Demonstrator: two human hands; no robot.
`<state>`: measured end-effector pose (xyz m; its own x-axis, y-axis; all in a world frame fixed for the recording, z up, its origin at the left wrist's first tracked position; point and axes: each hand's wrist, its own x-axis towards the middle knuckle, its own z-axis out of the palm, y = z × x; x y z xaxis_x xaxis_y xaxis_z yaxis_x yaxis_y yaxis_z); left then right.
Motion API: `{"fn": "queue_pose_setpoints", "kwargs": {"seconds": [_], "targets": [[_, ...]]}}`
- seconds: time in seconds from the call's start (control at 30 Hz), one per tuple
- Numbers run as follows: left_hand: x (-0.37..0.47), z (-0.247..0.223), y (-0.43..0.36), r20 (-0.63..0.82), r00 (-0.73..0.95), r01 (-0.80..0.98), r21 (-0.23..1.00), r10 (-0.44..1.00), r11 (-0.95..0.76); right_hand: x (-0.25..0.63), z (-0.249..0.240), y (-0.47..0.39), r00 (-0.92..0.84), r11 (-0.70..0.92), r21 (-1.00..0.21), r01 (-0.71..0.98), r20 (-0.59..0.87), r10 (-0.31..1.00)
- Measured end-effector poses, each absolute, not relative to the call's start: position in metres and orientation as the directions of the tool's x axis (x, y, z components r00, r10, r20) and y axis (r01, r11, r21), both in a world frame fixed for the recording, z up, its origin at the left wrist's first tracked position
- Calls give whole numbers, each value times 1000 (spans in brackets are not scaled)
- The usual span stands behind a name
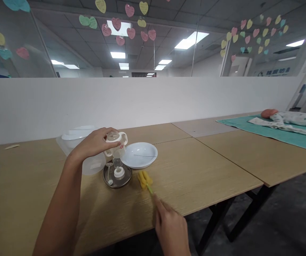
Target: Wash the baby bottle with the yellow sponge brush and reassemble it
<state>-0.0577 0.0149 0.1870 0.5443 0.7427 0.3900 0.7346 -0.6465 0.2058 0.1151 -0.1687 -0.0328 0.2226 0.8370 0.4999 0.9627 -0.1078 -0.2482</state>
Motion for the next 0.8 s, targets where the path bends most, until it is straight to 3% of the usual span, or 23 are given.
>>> {"fn": "queue_pose_setpoints", "kwargs": {"seconds": [0.33, 0.5, 0.7, 0.8], "targets": [[-53, 190, 9, 344, 556, 754, 174, 757, -633, 73, -27, -133, 154, -149, -44, 988, 408, 900], [-55, 191, 7, 348, 552, 760, 165, 758, -629, 108, -23, -141, 250, -241, -70, 968, 324, 912], [-54, 193, 2, 344, 533, 782, 150, 773, -605, 195, -13, -156, 603, -596, -127, 793, 301, 738], [-53, 192, 1, 340, 537, 780, 147, 772, -608, 192, -10, -146, 572, -543, -184, 819, 323, 754]]}}
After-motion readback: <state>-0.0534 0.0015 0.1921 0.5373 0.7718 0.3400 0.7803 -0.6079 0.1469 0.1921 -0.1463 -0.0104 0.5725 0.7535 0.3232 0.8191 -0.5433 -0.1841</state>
